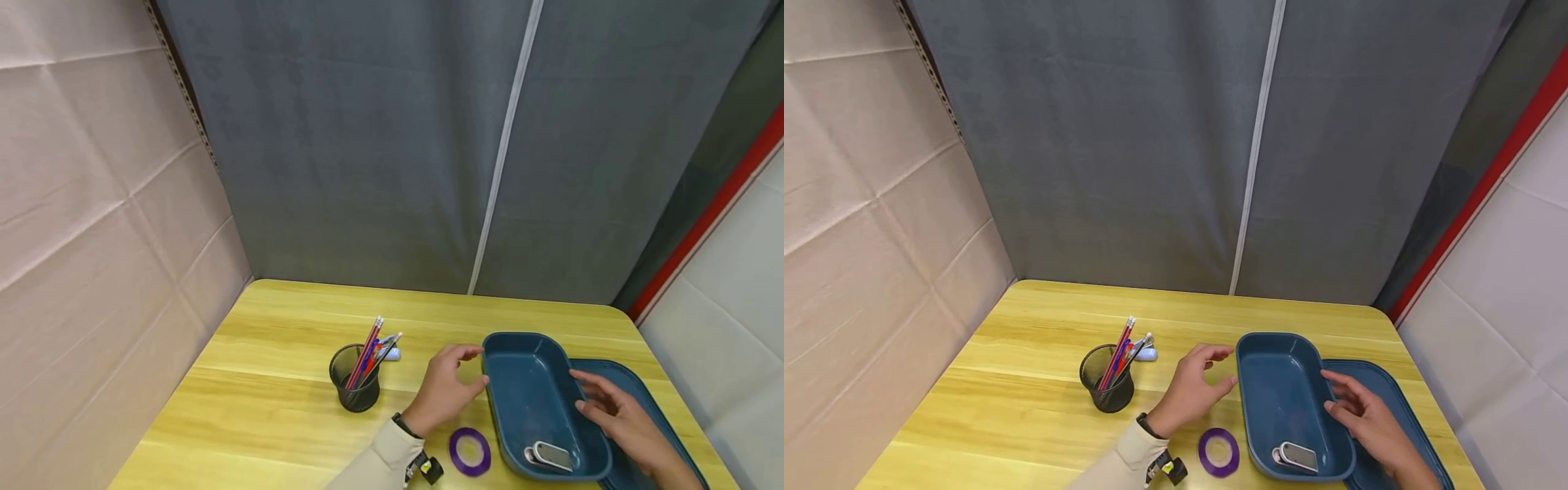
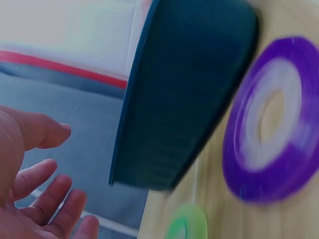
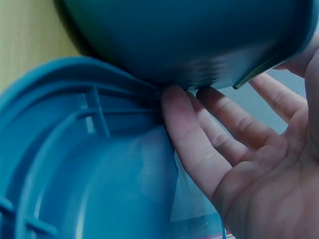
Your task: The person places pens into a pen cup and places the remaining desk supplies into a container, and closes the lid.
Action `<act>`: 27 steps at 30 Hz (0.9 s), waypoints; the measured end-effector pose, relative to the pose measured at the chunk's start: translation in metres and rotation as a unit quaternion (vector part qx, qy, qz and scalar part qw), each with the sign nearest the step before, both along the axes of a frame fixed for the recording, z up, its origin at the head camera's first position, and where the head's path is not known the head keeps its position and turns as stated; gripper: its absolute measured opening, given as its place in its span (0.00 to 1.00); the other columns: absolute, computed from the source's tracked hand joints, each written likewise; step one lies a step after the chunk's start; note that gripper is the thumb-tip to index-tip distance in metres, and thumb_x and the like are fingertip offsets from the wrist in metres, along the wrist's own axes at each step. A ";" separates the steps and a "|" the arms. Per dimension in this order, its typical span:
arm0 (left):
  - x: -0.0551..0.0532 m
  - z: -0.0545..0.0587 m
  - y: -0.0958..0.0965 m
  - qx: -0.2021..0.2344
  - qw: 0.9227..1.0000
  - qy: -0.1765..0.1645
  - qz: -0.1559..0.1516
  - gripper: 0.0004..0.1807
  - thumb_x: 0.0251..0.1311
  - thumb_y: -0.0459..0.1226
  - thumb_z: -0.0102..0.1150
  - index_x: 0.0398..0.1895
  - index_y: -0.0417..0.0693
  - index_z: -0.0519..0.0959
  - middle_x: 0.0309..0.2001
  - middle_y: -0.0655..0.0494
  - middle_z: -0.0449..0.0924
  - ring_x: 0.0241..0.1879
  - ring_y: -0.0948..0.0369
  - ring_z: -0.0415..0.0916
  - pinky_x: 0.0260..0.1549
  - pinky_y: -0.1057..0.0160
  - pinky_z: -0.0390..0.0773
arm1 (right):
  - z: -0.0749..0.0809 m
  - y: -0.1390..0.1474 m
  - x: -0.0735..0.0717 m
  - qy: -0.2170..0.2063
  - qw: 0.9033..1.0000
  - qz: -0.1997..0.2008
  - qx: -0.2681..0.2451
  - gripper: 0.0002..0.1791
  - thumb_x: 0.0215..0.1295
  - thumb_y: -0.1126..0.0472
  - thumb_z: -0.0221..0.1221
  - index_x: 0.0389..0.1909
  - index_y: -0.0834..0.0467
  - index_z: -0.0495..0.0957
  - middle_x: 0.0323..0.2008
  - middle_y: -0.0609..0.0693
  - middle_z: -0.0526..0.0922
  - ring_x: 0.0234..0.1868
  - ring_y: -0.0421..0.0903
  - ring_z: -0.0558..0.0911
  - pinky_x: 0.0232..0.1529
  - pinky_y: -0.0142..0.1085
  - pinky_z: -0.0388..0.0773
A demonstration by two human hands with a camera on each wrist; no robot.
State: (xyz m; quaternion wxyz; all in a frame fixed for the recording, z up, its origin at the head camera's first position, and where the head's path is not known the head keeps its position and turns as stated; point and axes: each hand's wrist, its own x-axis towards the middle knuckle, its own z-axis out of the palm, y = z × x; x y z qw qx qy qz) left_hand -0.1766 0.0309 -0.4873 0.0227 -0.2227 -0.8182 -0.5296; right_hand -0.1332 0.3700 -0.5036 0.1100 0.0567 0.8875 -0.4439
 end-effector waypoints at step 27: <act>-0.042 -0.038 -0.030 -0.096 0.954 0.034 0.283 0.35 0.52 0.42 0.81 0.64 0.48 0.78 0.66 0.45 0.77 0.66 0.44 0.74 0.64 0.39 0.69 | -0.003 0.000 0.003 0.013 1.000 0.001 -0.014 0.39 0.79 0.47 0.59 0.83 0.55 0.57 0.71 0.70 0.69 0.55 0.49 0.79 0.38 0.39 0.81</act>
